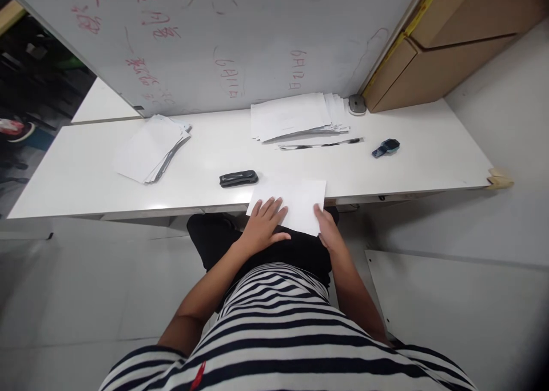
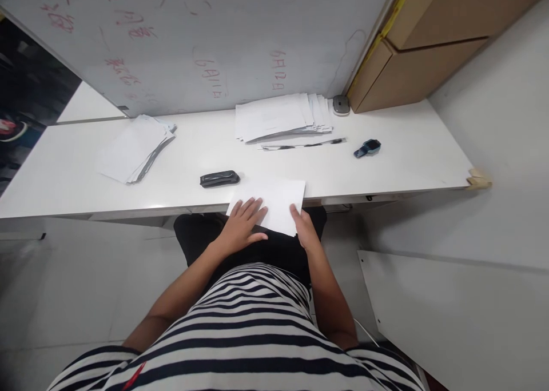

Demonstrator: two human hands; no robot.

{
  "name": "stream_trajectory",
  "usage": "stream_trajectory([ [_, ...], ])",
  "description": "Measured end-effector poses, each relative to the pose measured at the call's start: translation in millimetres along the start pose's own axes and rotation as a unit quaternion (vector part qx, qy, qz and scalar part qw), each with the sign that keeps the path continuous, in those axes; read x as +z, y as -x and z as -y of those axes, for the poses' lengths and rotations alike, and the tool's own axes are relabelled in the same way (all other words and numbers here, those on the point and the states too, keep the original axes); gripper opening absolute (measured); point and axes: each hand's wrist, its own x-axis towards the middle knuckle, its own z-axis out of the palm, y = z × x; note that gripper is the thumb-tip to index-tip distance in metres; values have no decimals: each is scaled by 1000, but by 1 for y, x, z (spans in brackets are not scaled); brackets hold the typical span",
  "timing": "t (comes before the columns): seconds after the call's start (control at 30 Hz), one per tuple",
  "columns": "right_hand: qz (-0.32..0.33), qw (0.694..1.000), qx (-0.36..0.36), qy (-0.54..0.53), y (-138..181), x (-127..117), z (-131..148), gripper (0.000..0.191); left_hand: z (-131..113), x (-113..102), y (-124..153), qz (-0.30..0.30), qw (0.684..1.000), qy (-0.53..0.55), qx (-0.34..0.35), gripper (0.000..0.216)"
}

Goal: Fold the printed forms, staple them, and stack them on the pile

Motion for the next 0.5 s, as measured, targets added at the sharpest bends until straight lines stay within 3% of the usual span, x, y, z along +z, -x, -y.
stream_trajectory([
  [0.1,2,997,3,75,2,-10,4,55,2,2,10,-21,999,33,-26,54],
  [0.2,5,989,-3,150,5,-28,10,49,7,3,23,-98,984,101,-113,49],
  [0.3,22,985,-14,169,9,-46,17,46,7,4,31,-152,942,216,-208,66],
  [0.4,27,986,-46,160,13,-51,30,42,6,-6,28,-189,890,330,-250,83],
  [0.5,38,982,-107,148,12,-40,52,38,10,-30,13,-184,867,393,-246,60],
])
